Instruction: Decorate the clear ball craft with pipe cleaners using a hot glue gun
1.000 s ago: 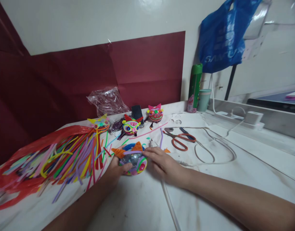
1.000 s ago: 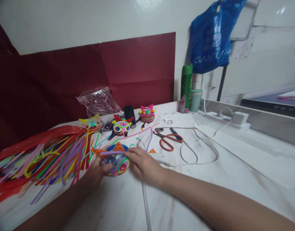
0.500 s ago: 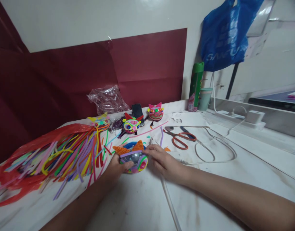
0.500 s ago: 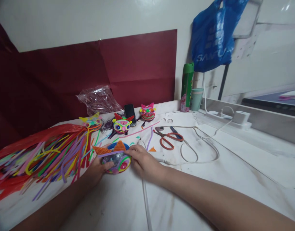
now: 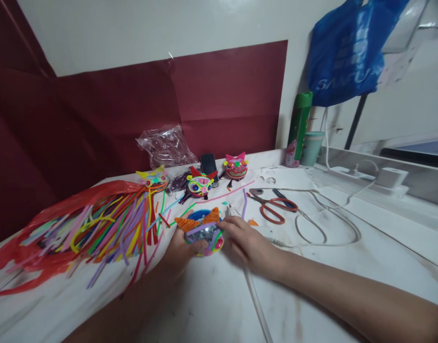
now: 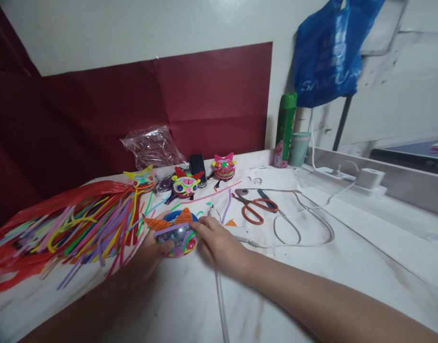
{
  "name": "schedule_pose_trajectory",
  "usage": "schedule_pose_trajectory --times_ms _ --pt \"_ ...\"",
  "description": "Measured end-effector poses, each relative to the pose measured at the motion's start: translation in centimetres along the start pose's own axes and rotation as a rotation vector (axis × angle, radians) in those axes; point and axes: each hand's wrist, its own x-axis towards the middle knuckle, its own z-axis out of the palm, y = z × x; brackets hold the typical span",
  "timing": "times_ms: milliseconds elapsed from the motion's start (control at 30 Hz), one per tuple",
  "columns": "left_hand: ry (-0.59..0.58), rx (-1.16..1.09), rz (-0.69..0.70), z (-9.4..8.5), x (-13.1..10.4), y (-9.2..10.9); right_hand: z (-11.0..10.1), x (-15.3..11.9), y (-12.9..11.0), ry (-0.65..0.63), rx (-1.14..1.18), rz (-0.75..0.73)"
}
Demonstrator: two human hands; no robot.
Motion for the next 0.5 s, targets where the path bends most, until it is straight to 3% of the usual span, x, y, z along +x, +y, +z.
schedule_pose_trajectory --times_ms 333,500 --pt "0.216 0.033 -0.024 0.44 0.04 -0.05 0.98 -0.21 -0.22 0.007 -0.024 -0.033" --pt "0.242 -0.033 -0.053 0.62 -0.04 0.29 0.91 -0.20 -0.36 0.003 -0.029 -0.017"
